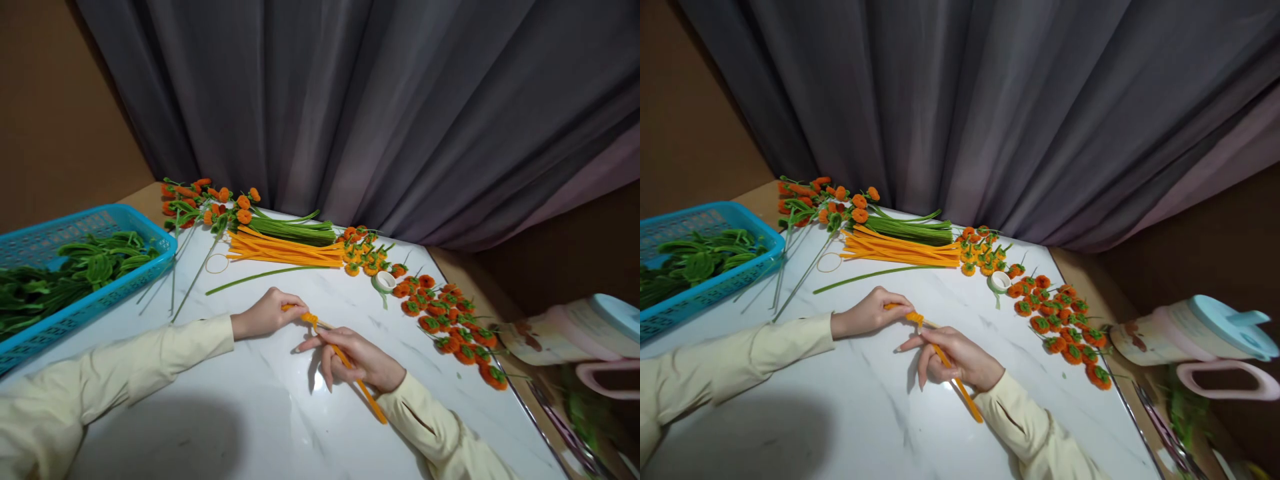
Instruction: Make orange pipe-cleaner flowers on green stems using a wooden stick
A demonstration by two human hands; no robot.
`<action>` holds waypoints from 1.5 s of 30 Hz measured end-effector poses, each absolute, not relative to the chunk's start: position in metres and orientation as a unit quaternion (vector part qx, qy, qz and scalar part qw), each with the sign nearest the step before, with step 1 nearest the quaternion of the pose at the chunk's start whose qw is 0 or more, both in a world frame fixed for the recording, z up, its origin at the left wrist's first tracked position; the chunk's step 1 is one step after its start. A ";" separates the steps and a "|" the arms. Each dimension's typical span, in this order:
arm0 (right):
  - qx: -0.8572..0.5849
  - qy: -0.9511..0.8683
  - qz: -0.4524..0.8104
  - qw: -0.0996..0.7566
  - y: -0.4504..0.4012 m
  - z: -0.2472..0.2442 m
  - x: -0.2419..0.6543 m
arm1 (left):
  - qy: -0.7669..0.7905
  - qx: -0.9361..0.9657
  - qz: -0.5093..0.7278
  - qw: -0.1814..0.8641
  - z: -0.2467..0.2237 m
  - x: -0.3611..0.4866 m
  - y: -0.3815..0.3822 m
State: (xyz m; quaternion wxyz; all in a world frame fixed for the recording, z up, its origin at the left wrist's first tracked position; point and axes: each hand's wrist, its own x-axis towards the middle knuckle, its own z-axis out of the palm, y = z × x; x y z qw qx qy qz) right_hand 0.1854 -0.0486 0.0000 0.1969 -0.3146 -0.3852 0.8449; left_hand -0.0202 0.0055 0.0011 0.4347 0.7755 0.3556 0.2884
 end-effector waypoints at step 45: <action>-0.318 -0.339 0.849 0.250 -0.047 -0.010 0.184 | 0.275 0.612 0.265 0.693 -0.001 -0.024 0.015</action>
